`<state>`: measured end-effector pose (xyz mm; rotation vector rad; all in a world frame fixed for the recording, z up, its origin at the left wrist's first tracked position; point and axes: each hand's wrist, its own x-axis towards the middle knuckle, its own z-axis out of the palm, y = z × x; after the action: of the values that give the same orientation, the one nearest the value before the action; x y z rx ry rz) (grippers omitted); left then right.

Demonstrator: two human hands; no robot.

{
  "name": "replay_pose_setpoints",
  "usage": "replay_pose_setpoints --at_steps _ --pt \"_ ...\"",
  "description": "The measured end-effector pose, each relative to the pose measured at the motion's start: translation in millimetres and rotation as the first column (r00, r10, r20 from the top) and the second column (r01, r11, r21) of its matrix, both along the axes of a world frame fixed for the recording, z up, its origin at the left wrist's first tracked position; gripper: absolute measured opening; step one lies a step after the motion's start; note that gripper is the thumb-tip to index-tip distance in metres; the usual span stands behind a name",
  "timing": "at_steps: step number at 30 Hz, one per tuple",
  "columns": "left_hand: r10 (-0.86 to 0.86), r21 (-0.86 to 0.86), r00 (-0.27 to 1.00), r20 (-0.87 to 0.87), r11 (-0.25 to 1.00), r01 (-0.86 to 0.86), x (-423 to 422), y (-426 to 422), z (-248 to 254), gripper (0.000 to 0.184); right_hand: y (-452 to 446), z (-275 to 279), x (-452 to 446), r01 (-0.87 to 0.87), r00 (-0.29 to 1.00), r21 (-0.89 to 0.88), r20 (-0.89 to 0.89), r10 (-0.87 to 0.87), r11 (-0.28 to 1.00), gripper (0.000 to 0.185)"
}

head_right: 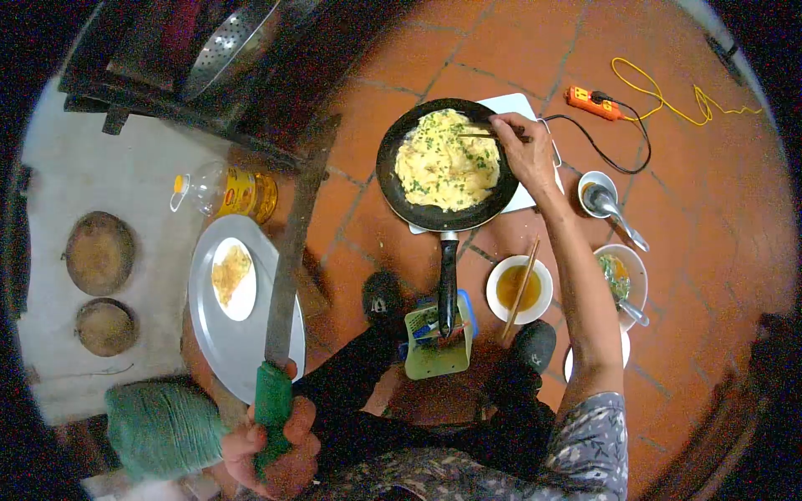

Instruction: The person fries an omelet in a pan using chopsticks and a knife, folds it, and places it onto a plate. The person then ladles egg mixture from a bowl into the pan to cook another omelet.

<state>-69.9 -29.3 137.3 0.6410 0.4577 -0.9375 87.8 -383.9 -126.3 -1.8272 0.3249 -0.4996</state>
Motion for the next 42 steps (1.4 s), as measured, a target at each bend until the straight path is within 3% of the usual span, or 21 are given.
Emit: replay_pose_setpoints --at_steps 3,5,13,15,19,22,24,28,30,33,36,42 --pt "-0.029 -0.114 1.000 0.008 0.993 0.030 1 1 0 0.031 0 -4 -6 0.034 0.999 0.028 -0.013 -0.034 0.999 0.023" --pt "0.100 0.112 0.995 0.001 0.989 -0.100 3 -11 11 0.031 -1 0 -9 0.038 0.998 -0.009 -0.048 -0.038 0.999 0.025" --pt "0.017 0.060 1.000 -0.021 0.998 -0.016 6 -4 12 0.036 9 28 -19 0.098 0.988 -0.148 -0.102 -0.114 0.984 0.027" --pt "0.017 0.056 0.999 -0.038 0.998 -0.015 6 -3 14 0.037 13 39 -24 0.058 0.978 -0.222 -0.184 -0.100 0.973 0.027" --pt "-0.016 0.014 0.999 -0.049 1.000 0.017 14 5 18 0.038 17 50 -25 0.037 0.989 -0.306 -0.126 -0.079 0.951 0.025" --pt "-0.016 0.023 0.998 -0.068 1.000 0.018 23 6 28 0.039 20 68 -23 -0.033 0.968 -0.366 -0.242 -0.062 0.930 0.024" --pt "-0.010 0.056 0.996 -0.086 0.998 0.015 26 5 30 0.039 18 71 -24 -0.069 0.963 -0.264 -0.270 -0.005 0.962 0.023" --pt "-0.028 0.021 0.998 -0.055 0.999 0.029 27 -1 32 0.038 19 90 -30 -0.117 0.929 -0.219 -0.368 0.029 0.969 0.023" --pt "-0.034 0.032 0.998 -0.044 0.999 0.035 22 -4 28 0.037 18 79 -36 -0.193 0.940 -0.041 -0.295 0.173 0.980 0.022" --pt "-0.032 0.034 0.998 -0.049 0.999 0.034 17 -2 22 0.036 29 73 -42 -0.280 0.907 0.085 -0.301 0.293 0.956 0.023" --pt "-0.050 -0.063 0.999 -0.018 0.997 0.049 16 3 16 0.034 37 66 -40 -0.306 0.882 0.035 -0.365 0.298 0.951 0.022" --pt "0.079 0.116 0.997 0.002 0.990 -0.078 13 -6 19 0.033 46 47 -36 -0.279 0.913 0.042 -0.298 0.279 0.959 0.022"
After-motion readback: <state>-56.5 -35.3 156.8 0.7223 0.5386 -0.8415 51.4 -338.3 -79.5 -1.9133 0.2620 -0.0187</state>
